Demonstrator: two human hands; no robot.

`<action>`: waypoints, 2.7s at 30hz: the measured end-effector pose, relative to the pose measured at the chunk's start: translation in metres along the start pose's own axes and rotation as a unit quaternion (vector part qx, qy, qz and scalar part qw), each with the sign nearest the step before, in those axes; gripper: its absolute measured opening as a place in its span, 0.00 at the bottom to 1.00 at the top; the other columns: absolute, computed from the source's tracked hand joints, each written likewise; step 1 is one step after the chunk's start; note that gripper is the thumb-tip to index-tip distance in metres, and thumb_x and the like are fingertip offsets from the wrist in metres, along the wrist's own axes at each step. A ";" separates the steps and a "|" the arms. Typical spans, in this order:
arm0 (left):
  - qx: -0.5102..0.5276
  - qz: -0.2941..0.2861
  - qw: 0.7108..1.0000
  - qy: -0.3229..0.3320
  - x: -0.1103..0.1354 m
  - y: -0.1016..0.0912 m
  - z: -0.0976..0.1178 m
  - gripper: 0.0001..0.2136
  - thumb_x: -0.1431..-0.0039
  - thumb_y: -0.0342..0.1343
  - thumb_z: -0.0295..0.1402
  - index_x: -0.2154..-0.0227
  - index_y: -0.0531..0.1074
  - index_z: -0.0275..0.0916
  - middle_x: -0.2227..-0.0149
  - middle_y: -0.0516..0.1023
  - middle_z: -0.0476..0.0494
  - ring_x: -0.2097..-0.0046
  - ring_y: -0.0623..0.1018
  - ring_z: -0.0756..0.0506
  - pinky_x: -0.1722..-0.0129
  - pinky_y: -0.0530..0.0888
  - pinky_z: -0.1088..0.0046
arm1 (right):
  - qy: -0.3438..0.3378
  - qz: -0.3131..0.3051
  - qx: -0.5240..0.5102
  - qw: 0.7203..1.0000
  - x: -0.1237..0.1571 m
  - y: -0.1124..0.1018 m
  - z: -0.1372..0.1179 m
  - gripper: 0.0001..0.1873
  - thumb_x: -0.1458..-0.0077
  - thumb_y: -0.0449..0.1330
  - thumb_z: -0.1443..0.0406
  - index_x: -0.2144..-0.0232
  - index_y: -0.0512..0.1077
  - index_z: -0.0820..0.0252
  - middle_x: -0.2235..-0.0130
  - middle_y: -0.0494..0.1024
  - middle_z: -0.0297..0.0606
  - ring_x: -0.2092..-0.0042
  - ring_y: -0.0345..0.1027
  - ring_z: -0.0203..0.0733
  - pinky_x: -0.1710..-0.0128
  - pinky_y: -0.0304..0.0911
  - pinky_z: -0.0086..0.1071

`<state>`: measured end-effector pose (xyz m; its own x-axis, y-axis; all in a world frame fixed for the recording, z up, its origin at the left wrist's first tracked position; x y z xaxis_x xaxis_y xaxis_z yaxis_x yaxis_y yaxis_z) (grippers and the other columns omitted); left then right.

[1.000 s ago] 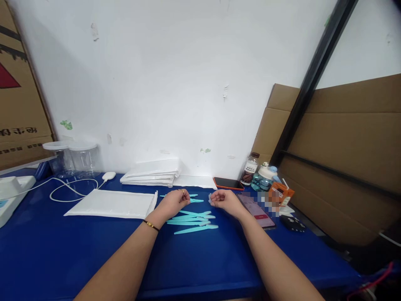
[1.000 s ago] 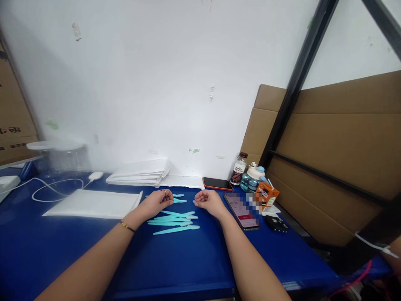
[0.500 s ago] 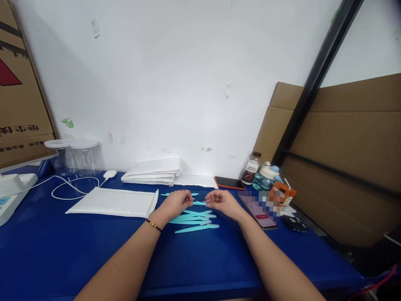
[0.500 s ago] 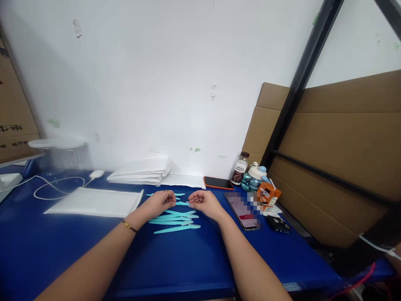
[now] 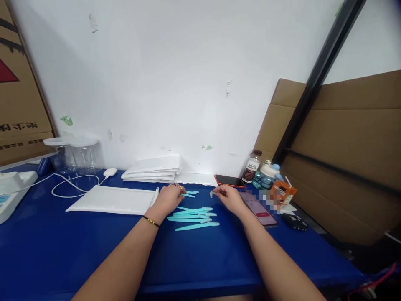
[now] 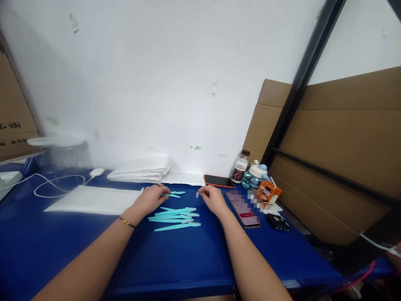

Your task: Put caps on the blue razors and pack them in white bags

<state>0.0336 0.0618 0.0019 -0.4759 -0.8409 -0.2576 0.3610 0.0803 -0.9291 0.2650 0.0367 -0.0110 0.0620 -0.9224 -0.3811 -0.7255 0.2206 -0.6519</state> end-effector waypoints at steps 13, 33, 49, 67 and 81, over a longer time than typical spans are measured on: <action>-0.039 -0.027 0.998 -0.030 0.000 0.005 -0.010 0.04 0.46 0.53 0.33 0.72 0.73 0.42 0.63 0.74 0.46 0.55 0.71 0.43 0.59 0.65 0.69 | -0.068 -0.014 0.123 0.990 -0.009 0.029 0.001 0.10 0.54 0.55 0.74 0.73 0.74 0.58 0.70 0.76 0.35 0.68 0.69 0.37 0.65 0.62 0.29; 0.099 -0.009 0.995 0.014 0.003 -0.002 0.013 0.05 0.45 0.50 0.34 0.69 0.70 0.41 0.71 0.76 0.50 0.68 0.73 0.50 0.69 0.62 0.77 | -0.001 -0.066 -0.120 0.991 0.001 0.019 -0.016 0.12 0.50 0.58 0.58 0.68 0.73 0.62 0.73 0.73 0.34 0.72 0.63 0.35 0.72 0.58 0.27; 0.140 -0.069 0.987 0.039 0.003 0.010 0.024 0.12 0.45 0.50 0.42 0.66 0.72 0.41 0.68 0.77 0.49 0.66 0.74 0.49 0.67 0.67 0.76 | -0.016 -0.120 -0.093 0.988 0.005 0.014 -0.022 0.12 0.51 0.58 0.60 0.69 0.76 0.61 0.70 0.77 0.37 0.68 0.69 0.39 0.69 0.62 0.29; -0.043 0.017 0.997 -0.057 -0.003 0.006 -0.018 0.06 0.44 0.49 0.30 0.71 0.71 0.41 0.63 0.75 0.45 0.55 0.71 0.44 0.58 0.63 0.68 | -0.033 -0.069 0.157 0.985 -0.010 0.014 0.019 0.04 0.53 0.57 0.71 0.72 0.71 0.61 0.66 0.71 0.39 0.63 0.65 0.40 0.62 0.60 0.32; 0.049 0.008 0.998 -0.030 0.000 -0.003 0.005 0.07 0.43 0.46 0.32 0.68 0.69 0.42 0.70 0.76 0.50 0.64 0.75 0.48 0.66 0.62 0.74 | -0.008 -0.048 -0.138 0.989 -0.001 0.016 -0.010 0.12 0.52 0.60 0.59 0.68 0.71 0.62 0.70 0.74 0.36 0.68 0.67 0.37 0.66 0.63 0.29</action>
<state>0.0370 0.0590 0.0060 -0.4220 -0.8704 -0.2536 0.4472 0.0435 -0.8934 0.2469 0.0383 -0.0141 0.1487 -0.9289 -0.3391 -0.8754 0.0358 -0.4820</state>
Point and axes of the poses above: each hand's wrist, its own x-axis away from the middle knuckle, its own y-axis out of the palm, z = x × y, the point moved 5 cm from there along -x, towards the middle knuckle
